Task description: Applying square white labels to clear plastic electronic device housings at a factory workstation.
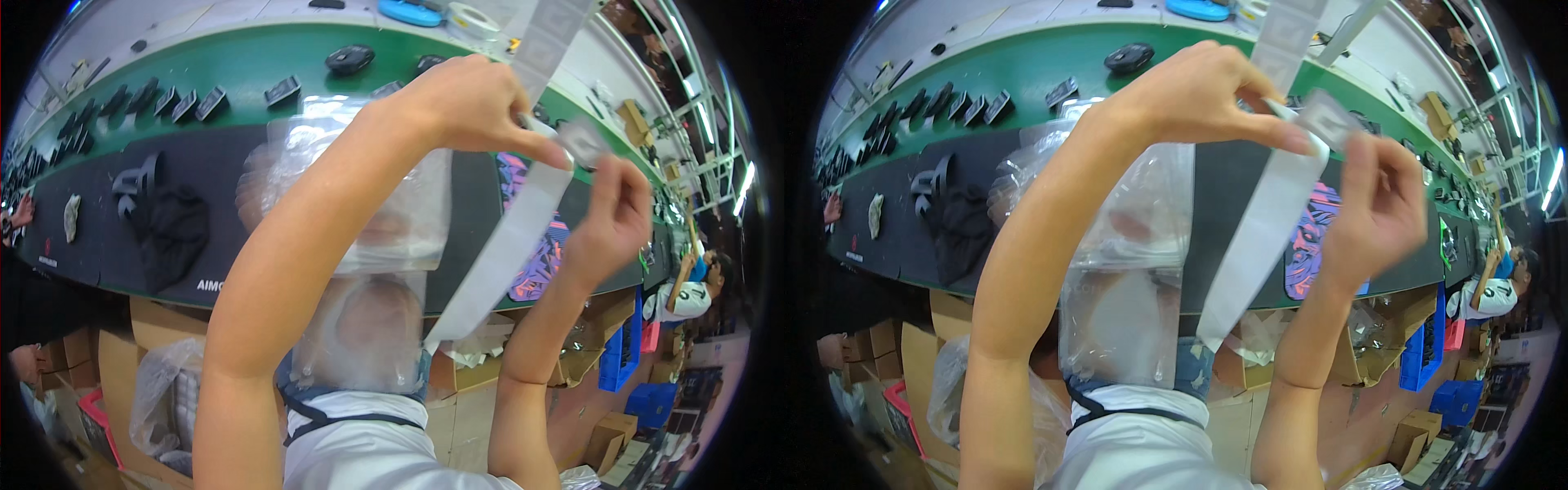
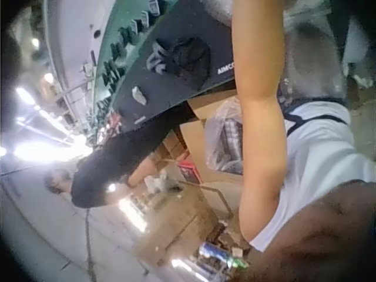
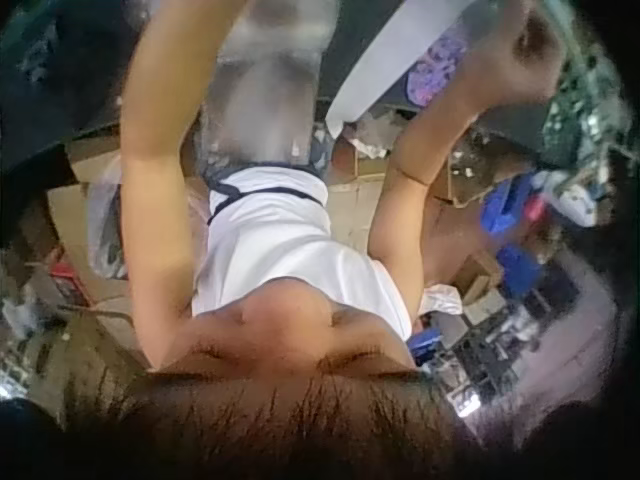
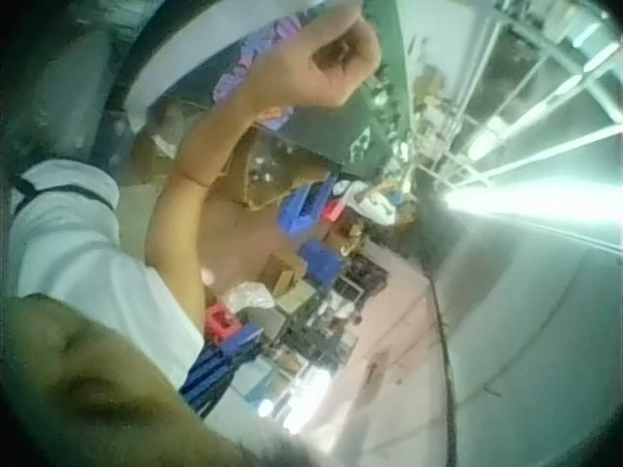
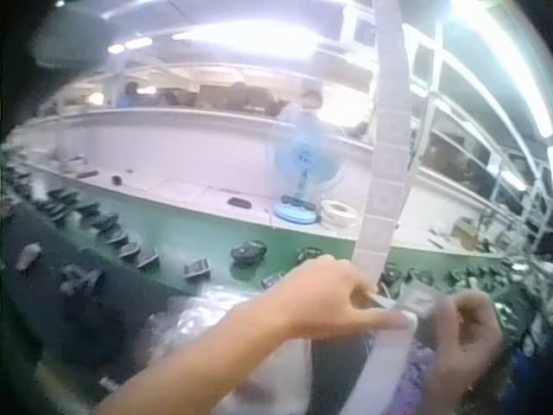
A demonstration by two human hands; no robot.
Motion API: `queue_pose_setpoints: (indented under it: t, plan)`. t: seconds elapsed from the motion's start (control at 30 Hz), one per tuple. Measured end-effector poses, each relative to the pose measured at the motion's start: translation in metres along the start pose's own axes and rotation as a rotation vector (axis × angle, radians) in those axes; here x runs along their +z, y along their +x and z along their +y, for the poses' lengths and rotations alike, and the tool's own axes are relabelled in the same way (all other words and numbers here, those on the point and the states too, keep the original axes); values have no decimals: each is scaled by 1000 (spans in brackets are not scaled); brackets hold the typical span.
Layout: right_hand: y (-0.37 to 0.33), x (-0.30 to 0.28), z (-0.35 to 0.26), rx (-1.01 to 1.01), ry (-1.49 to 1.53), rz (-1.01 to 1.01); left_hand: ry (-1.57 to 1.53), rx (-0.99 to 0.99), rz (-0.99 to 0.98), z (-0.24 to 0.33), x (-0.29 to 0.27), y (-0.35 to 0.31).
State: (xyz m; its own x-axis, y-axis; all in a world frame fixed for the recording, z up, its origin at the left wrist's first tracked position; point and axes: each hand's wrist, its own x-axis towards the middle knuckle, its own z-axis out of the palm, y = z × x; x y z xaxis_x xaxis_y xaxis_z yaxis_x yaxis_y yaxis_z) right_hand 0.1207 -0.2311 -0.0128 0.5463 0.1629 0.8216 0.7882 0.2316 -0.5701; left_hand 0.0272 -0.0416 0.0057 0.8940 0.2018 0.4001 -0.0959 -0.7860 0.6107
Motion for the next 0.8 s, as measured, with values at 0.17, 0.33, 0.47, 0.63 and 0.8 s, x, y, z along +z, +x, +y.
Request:
queue_pose_setpoints:
  t: [0.17, 0.33, 0.47, 0.63, 0.8]
  plan:
    - [-80, -20, -59, 235, 331, -259, 75, -93, -13, -1, 1, 6]
    - [-151, -9, -66, 752, 152, -630, 136, -89, 32, -2, -2, 4]
    - [-158, -6, -58, 866, 132, -585, -1, -38, 32, 1, -12, -3]
    - [-161, -6, -61, 879, 116, -581, -5, 6, 71, 3, -14, -7]
    - [-166, -3, -59, 797, 99, -569, 27, -7, 97, -2, -7, -8]
